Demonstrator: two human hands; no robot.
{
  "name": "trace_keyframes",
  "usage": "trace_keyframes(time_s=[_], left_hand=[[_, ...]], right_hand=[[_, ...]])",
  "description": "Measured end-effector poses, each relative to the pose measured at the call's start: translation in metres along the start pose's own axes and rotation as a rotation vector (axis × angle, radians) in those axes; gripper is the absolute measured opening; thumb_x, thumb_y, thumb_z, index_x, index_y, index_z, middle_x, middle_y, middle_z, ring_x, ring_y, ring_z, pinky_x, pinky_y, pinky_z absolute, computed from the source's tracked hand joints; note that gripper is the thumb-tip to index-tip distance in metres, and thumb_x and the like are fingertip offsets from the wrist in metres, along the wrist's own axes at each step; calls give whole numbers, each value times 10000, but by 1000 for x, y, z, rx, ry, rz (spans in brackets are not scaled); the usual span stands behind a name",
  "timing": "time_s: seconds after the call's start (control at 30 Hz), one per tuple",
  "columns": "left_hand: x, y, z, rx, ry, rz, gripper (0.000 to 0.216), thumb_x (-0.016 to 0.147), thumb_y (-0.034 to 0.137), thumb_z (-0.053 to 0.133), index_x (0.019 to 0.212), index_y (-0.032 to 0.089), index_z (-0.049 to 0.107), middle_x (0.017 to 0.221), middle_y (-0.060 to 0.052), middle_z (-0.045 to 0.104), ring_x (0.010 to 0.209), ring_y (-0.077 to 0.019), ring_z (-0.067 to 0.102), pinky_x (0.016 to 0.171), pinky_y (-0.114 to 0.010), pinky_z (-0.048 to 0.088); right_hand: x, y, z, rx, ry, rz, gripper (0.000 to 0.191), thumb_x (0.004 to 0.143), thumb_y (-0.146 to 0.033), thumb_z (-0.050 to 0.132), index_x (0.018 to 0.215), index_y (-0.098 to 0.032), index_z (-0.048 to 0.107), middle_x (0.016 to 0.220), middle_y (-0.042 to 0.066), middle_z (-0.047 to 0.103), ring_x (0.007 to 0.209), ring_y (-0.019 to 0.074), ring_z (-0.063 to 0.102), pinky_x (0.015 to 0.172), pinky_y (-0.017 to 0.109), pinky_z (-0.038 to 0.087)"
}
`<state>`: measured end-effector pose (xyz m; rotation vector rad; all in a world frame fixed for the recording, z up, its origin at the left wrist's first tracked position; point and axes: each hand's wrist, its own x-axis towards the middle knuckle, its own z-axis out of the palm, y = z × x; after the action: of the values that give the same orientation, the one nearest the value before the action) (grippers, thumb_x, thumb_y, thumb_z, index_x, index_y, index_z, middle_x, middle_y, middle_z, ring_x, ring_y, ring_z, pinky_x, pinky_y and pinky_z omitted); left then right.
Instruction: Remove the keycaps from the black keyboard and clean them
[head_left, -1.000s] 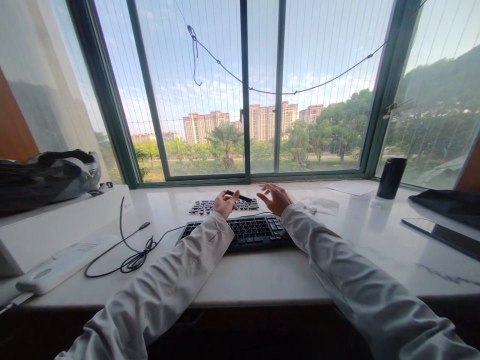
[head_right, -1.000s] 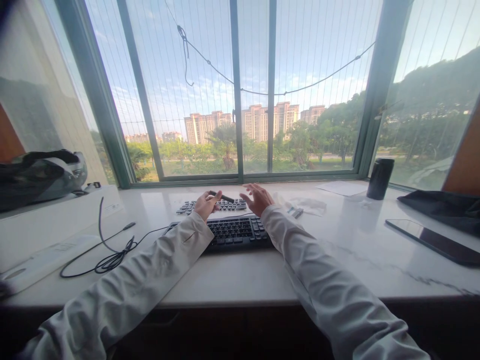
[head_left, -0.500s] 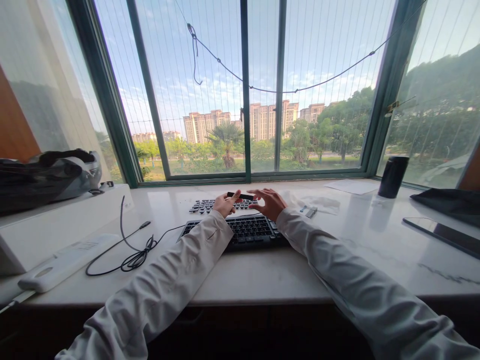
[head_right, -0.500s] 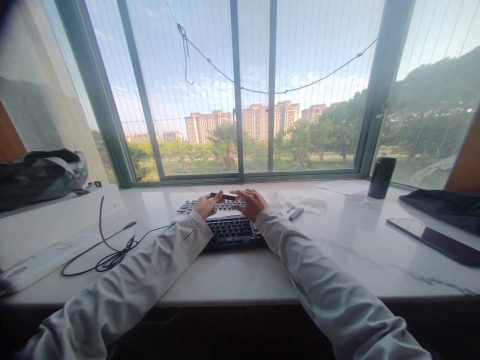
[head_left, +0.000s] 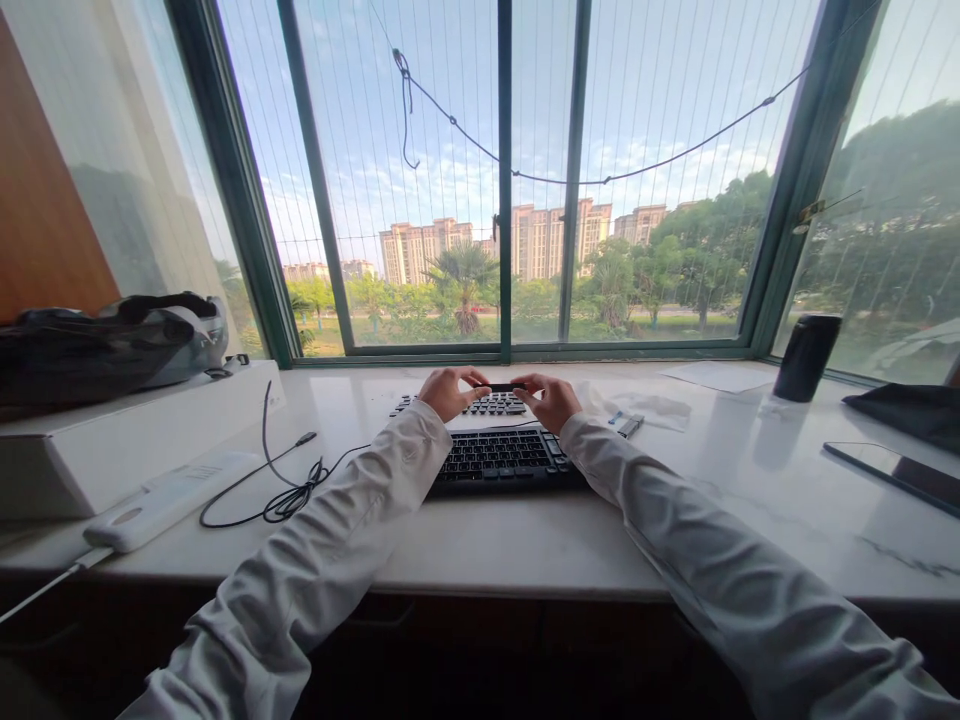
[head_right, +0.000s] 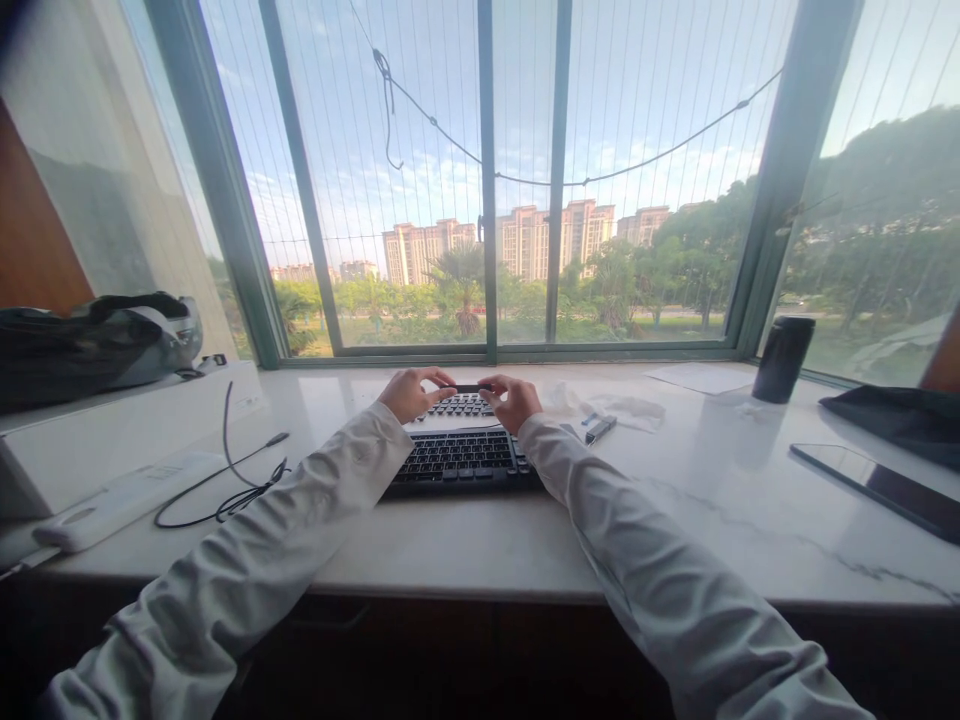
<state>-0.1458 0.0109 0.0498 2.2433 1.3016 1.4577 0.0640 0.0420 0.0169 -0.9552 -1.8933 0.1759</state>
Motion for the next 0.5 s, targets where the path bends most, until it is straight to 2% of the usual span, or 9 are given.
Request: trace_keyframes(time_s=[0.07,0.2,0.27,0.33,0.37,0.4,0.47,0.5], left_hand=[[2,2,-11,34,-124,8,193,582,378,760,713,238,735,669,-29,693,640,-176,600,621,-243,402],[3,5,-37,20,-294,15,168,536,320,785,669,228,743,656,-41,697,660,-173,617,633,-224,409],[0,4,-50,45,-438,-15,176,528,324,782,671,229,746,653,-41,700,623,-168,611,574,-218,399],[-7,2,-62,54,-589,-87,195,496,322,789,664,232,747,630,-32,698,490,-136,566,484,-215,367],[-11,0,-66,36,-597,-114,202,461,308,799,641,236,744,603,-22,691,444,-123,543,455,-211,351],[-16,-1,-69,12,-545,-110,199,418,291,809,595,242,734,559,-9,676,416,-112,525,439,-204,342],[-26,-3,-73,-12,-453,-39,187,376,285,814,531,255,714,501,13,651,388,-98,504,418,-197,327],[-30,-4,-73,-16,-471,-3,183,374,290,816,521,259,710,491,17,647,390,-97,506,418,-196,326]], right_hand=[[1,3,4,76,-84,37,276,755,-392,628,976,-242,694,784,28,703,725,168,624,706,304,469],[-1,3,12,252,-294,76,340,751,-439,626,982,-194,671,770,43,714,723,166,642,687,294,484],[-6,-4,14,310,-412,69,357,739,-458,632,951,-173,673,768,52,715,727,171,649,679,288,485],[-11,-15,13,330,-521,38,364,731,-480,631,920,-174,686,762,57,714,720,176,648,653,279,479],[-14,-21,13,324,-564,14,365,733,-491,623,911,-180,694,760,56,713,715,175,645,636,271,472],[-17,-28,13,308,-595,-13,361,737,-499,613,895,-187,701,754,52,711,706,170,638,618,261,462],[-23,-40,13,271,-637,-59,349,744,-499,602,864,-190,712,723,40,702,665,151,618,578,237,436],[-25,-44,14,249,-650,-76,346,743,-495,603,852,-186,716,690,32,691,627,138,600,548,224,417]])
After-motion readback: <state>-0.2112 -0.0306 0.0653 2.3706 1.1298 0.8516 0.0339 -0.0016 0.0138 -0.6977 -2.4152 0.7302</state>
